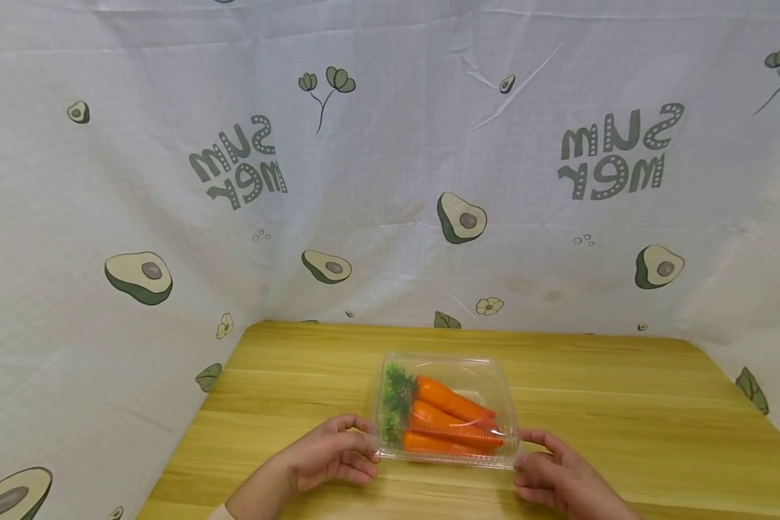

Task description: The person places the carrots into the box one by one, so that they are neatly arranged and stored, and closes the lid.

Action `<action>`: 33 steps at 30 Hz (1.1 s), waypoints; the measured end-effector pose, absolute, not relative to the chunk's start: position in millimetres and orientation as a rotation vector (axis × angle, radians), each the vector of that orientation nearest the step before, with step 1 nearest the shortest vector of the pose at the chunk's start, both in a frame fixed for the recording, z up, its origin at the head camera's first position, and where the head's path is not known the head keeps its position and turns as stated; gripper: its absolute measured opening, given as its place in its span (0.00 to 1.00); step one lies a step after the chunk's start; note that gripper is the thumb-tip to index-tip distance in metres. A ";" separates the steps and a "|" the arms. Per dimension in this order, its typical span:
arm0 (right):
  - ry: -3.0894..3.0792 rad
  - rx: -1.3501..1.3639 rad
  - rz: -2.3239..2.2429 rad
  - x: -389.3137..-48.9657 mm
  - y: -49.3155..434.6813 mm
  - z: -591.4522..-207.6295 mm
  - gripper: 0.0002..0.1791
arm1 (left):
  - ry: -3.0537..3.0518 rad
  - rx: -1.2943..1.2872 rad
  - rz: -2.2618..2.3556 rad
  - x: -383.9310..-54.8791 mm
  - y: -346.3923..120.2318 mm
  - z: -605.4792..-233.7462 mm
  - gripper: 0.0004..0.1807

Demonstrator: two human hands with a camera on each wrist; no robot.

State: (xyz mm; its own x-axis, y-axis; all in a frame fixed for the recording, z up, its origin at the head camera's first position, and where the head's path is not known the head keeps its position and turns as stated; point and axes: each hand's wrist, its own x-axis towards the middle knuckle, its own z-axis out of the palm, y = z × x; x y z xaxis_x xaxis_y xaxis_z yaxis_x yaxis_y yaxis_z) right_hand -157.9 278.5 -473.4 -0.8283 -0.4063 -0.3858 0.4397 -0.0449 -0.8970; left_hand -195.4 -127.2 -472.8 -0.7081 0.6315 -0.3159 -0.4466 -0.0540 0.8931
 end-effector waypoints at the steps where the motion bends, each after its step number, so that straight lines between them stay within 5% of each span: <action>1: 1.667 0.027 -1.930 -158.0 278.2 -474.4 0.28 | 1.492 0.198 1.856 -195.4 -126.1 -473.4 0.22; 9: 1.714 0.086 -1.938 -166.4 273.1 -476.0 0.39 | 1.603 0.106 1.910 -201.8 -117.2 -476.5 0.18; 17: 1.721 0.132 -2.061 -175.6 268.3 -476.8 0.22 | 1.649 0.042 1.993 -211.5 -106.6 -477.0 0.15; 33: 1.628 0.282 -2.199 -185.7 259.9 -476.9 0.18 | 1.668 -0.011 2.053 -219.6 -101.3 -477.0 0.13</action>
State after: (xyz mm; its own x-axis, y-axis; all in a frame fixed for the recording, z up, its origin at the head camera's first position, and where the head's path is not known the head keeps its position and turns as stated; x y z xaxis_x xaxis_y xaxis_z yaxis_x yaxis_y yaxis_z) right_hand -185.7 259.9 -476.9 -0.9045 -0.1880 -0.3829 0.4211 -0.2505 -0.8717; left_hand -219.6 -101.3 -477.0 -0.8791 0.3649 -0.3066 -0.3747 -0.1318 0.9177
